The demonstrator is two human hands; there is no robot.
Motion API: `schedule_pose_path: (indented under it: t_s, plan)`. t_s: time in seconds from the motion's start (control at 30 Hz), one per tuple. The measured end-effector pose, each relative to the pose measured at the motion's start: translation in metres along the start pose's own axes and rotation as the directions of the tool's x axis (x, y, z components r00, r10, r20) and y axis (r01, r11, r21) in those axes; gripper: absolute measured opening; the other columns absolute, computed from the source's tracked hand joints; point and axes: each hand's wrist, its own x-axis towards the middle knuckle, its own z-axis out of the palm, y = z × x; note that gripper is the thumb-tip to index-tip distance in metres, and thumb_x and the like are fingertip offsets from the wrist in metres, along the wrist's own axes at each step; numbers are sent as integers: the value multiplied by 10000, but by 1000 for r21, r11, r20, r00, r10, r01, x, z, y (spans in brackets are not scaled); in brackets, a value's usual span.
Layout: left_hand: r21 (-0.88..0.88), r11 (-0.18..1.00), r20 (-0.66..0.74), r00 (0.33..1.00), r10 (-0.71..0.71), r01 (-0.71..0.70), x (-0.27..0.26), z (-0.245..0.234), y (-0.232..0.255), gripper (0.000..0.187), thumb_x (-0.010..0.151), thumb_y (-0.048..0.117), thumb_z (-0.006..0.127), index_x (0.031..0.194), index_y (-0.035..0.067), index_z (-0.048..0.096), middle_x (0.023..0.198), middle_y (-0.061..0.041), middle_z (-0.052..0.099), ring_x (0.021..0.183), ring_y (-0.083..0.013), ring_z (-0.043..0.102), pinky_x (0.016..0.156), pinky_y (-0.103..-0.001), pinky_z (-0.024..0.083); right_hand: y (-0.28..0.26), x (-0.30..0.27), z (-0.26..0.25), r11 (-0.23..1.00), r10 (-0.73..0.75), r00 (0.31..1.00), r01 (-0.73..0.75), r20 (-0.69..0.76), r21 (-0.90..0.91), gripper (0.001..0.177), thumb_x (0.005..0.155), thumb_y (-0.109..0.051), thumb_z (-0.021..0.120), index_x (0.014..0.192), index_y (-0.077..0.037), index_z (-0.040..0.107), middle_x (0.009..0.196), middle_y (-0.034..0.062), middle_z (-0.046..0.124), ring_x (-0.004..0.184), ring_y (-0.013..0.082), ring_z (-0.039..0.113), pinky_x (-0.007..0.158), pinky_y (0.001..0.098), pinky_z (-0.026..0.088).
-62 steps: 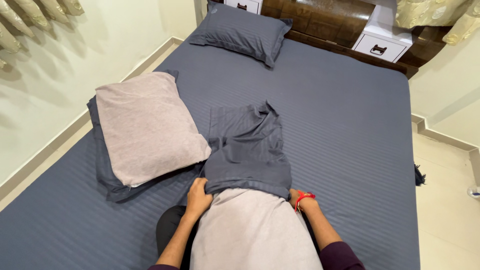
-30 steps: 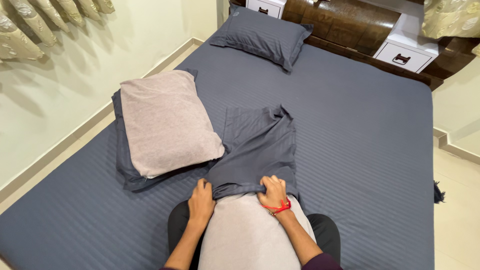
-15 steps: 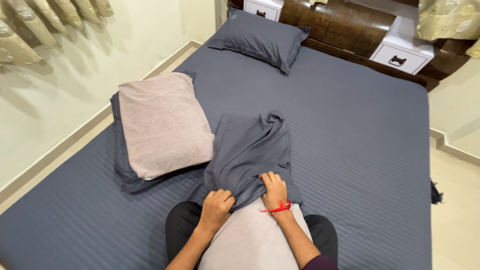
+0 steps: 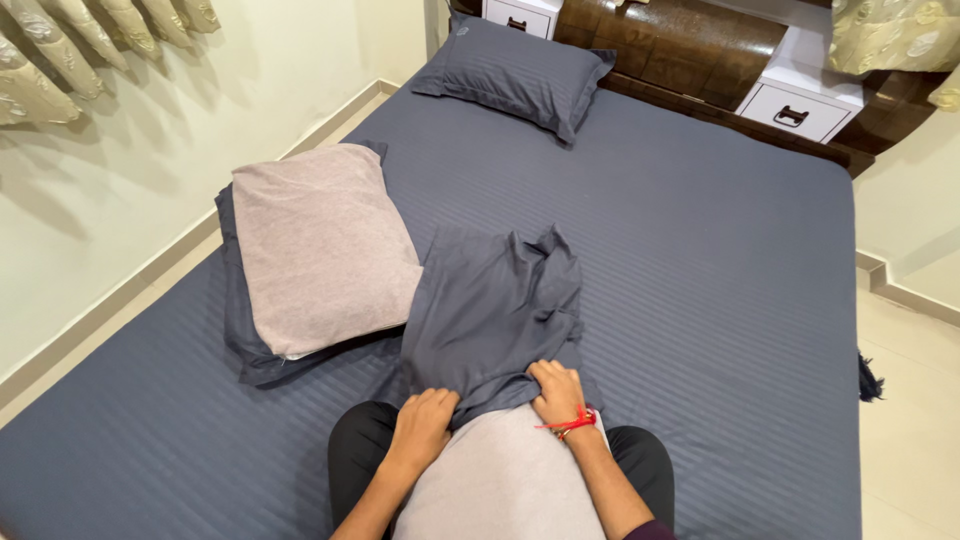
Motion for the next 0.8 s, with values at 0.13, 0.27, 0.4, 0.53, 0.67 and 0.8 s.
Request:
schedule_pose_path:
  t_s: [0.13,0.27,0.4,0.53,0.67,0.8]
  plan:
    - [90,990,-73,992,-101,107,-11,-10,-14,448,630,-37,694,1066,39,627,1003,-120,620,962,-341,595,757,-457,537,2,4,1,986,155,973,-161,169,28,336,704,-117,668,1039,-97,673,952,111,718,970,345,641,822,471,468]
    - [205,843,-125,868,-481,497,12,16,-44,388,632,20,752,1002,22,635,1098,-183,602,1042,-414,584,822,-452,561,15,0,-4,980,79,981,-109,177,168,436,653,-154,751,1067,-44,665,1062,187,675,1030,379,609,873,462,491]
    - [54,586,96,580,-809,808,40,48,-81,369,926,123,636,1261,3,543,1273,-265,628,1146,-470,641,956,-508,528,68,-4,4,963,266,919,-242,291,-116,377,677,-126,687,1051,-74,694,1063,153,682,1110,367,618,969,443,502]
    - [-208,333,299,384,-873,920,51,60,-107,699,849,82,682,1434,-59,325,1376,-346,560,1291,-449,577,1035,-471,492,98,-3,29,861,508,847,-491,156,-134,395,745,-140,690,1135,-80,678,1133,210,619,1093,437,595,963,474,487]
    - [-510,186,348,399,-848,840,44,83,-116,679,791,-5,635,1419,-12,377,1303,-292,583,1198,-370,599,944,-423,517,95,5,30,674,729,664,-739,164,-3,376,853,-130,633,1224,-68,609,1096,246,633,1032,472,633,897,489,494]
    - [-772,106,293,499,-816,627,39,94,-115,600,753,-59,585,1339,45,504,1113,-209,658,992,-294,620,791,-395,511,101,14,21,387,800,538,-801,266,456,251,970,-206,639,1164,-47,656,936,142,710,820,230,626,761,391,533]
